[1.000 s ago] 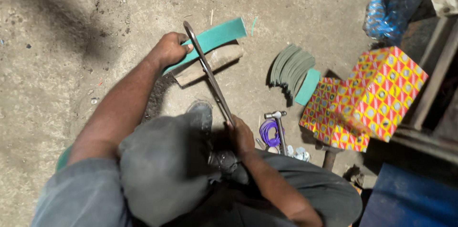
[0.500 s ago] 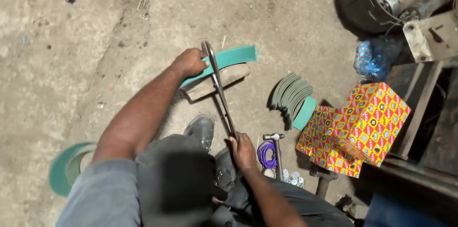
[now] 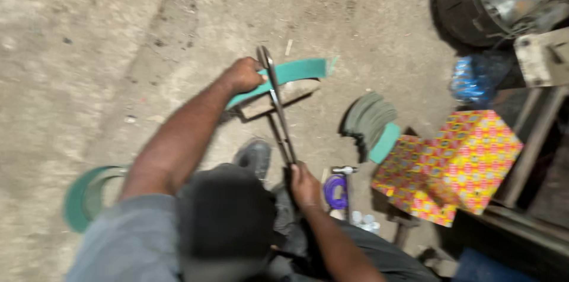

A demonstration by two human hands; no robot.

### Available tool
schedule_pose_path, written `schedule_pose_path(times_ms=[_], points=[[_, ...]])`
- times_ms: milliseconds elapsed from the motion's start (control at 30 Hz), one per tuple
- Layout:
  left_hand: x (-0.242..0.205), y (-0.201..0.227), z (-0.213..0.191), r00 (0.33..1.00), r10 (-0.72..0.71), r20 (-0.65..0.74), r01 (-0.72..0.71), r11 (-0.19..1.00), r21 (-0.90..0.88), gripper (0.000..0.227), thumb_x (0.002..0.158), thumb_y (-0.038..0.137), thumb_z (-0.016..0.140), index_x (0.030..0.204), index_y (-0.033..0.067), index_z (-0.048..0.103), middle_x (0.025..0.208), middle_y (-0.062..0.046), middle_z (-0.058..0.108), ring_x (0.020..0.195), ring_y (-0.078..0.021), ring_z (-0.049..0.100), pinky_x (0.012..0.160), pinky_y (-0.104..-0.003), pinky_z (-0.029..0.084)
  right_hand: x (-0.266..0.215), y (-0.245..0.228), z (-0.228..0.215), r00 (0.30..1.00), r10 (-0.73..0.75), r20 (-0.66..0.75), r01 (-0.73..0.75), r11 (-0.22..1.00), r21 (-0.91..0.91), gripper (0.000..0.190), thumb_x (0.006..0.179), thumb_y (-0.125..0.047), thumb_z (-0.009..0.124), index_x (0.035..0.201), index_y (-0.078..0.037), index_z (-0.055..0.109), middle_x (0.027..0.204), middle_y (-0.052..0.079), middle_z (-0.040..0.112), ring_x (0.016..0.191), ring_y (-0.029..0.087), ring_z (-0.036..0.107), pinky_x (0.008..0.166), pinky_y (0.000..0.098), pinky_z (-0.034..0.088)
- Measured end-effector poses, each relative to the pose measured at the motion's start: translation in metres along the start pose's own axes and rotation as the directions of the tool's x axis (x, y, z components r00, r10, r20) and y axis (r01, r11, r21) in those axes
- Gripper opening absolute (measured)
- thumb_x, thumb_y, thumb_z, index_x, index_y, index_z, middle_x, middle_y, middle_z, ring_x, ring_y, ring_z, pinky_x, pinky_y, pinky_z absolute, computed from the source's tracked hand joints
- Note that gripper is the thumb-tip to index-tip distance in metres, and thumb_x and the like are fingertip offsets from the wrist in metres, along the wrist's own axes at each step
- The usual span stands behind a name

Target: The person sits on the ground and uses large shears to cut a long strip of teal material into smaller curved pieces. The cut pieces are stacked on the floor beside the work area.

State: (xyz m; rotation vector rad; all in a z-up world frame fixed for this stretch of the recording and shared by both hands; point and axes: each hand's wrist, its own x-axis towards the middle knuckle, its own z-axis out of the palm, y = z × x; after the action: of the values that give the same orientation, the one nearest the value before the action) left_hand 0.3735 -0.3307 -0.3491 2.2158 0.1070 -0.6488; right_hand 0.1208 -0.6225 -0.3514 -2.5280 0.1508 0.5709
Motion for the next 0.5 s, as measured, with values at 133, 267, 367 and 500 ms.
schedule_pose_path(times_ms=[133, 267, 367, 500], points=[[-0.007, 0.011, -0.011, 1.000, 0.018, 0.002, -0.018, 0.999, 0.048, 0.041, 0.085, 0.030, 0.077, 0.117, 0.0049, 0.075, 0.111, -0.024, 0.073, 0.105, -0.0366, 0.072, 0.094, -0.043, 0.054, -0.012, -0.003, -0.009, 0.999, 0.032, 0.028, -0.033, 0.998, 0.062, 0.042, 0.104, -0.043, 0.048, 0.127, -0.011, 0.062, 0.093, 0.030, 0.071, 0.092, 0.051, 0.067, 0.077, 0.0571, 0.052], [-0.003, -0.001, 0.006, 0.995, -0.008, 0.101, 0.000, 0.996, 0.087, 0.041, 0.083, 0.030, 0.077, 0.113, 0.0014, 0.076, 0.112, -0.024, 0.074, 0.107, -0.0364, 0.072, 0.095, -0.044, 0.054, -0.024, 0.016, -0.013, 0.999, -0.031, 0.043, 0.028, 0.996, 0.085, 0.041, 0.104, -0.041, 0.049, 0.128, -0.010, 0.060, 0.092, 0.029, 0.072, 0.089, 0.050, 0.069, 0.074, 0.0563, 0.054], [0.001, -0.005, 0.017, 0.999, 0.001, 0.042, -0.002, 0.999, 0.033, 0.043, 0.083, 0.029, 0.076, 0.120, 0.0066, 0.075, 0.116, -0.024, 0.073, 0.109, -0.0368, 0.070, 0.097, -0.043, 0.053, -0.019, 0.024, 0.006, 1.000, 0.022, -0.003, -0.022, 1.000, 0.016, 0.041, 0.104, -0.041, 0.049, 0.129, -0.011, 0.061, 0.090, 0.029, 0.072, 0.087, 0.050, 0.069, 0.073, 0.0567, 0.054], [0.002, -0.001, 0.009, 1.000, 0.003, -0.005, -0.003, 0.998, 0.063, 0.050, 0.081, 0.030, 0.077, 0.123, 0.0057, 0.071, 0.121, -0.023, 0.071, 0.112, -0.0372, 0.069, 0.099, -0.043, 0.053, -0.002, 0.015, 0.041, 0.984, -0.118, -0.131, 0.127, 0.990, 0.058, 0.037, 0.105, -0.039, 0.049, 0.120, -0.008, 0.062, 0.091, 0.028, 0.072, 0.084, 0.052, 0.067, 0.071, 0.0581, 0.054]])
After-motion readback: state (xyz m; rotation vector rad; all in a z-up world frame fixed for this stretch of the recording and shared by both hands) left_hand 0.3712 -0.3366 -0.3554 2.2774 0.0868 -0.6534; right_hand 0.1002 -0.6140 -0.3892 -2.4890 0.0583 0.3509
